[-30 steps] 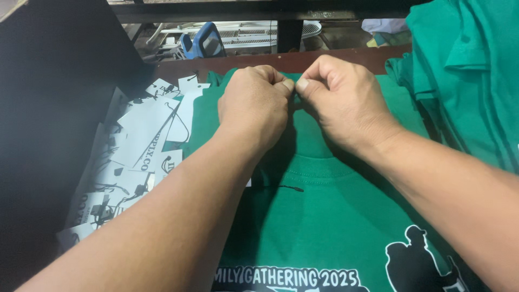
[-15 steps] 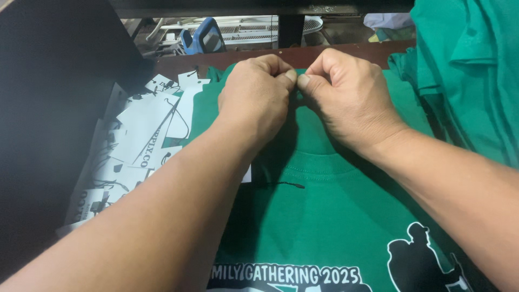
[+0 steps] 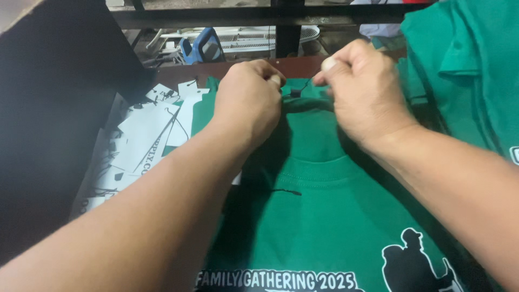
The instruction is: The person attaches paper labels to the necklines of shirts using plastic fasteners and a tagging tool.
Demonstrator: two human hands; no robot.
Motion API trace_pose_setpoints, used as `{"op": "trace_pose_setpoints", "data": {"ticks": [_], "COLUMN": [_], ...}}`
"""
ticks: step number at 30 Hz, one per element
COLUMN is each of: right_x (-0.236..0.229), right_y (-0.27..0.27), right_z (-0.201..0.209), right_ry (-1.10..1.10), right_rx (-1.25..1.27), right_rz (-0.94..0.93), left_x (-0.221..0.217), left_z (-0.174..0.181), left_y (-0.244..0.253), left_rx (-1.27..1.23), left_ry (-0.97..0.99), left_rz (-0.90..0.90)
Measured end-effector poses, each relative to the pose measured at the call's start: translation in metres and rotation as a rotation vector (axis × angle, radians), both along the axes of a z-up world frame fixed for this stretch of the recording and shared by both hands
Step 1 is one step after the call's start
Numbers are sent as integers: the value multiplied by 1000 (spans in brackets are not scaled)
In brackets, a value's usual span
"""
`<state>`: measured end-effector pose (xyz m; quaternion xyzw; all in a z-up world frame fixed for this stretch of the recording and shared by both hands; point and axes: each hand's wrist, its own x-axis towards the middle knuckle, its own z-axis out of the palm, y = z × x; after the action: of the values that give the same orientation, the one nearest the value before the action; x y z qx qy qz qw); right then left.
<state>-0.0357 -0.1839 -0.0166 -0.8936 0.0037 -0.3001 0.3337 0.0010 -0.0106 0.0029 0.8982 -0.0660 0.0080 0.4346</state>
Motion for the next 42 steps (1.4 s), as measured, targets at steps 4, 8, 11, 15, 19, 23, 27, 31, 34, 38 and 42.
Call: {"op": "trace_pose_setpoints", "data": {"ticks": [4, 8, 11, 15, 19, 23, 27, 31, 34, 38, 42], "right_x": [-10, -20, -29, -45, -55, -64, -69, -75, -92, -123, -176], "right_y": [-11, -4, -9, -10, -2, 2, -14, -35, -32, -32, -10], "right_z": [21, 36, 38, 48, 66, 71, 74, 76, 74, 62, 67], "right_ry": [35, 189, 243, 108, 93, 109, -39, -172, -91, -44, 364], "right_rx": [50, 585, 948, 1355, 1377, 1338, 1308, 1285, 1133, 803, 237], "right_rz": [-167, -234, -269, -224, -229, -236, -73, -109, -152, -64, -151], "left_x": [4, 16, 27, 34, 13, -18, -57, -76, -100, -135, -171], "left_z": [13, 17, 14, -3, 11, 2, -10, -22, -10, -14, -31], "left_y": [7, -2, -3, -3, 5, 19, 31, 54, 65, 66, 76], "left_rx": [536, 791, 795, 564, 355, 307, 301, 320, 422, 463, 480], "left_ry": [-168, -124, -135, -242, -149, -338, -426, -588, -501, -499, -499], "left_rz": [-151, -215, -229, 14, 173, 157, 126, 105, -27, -148, -165]}}
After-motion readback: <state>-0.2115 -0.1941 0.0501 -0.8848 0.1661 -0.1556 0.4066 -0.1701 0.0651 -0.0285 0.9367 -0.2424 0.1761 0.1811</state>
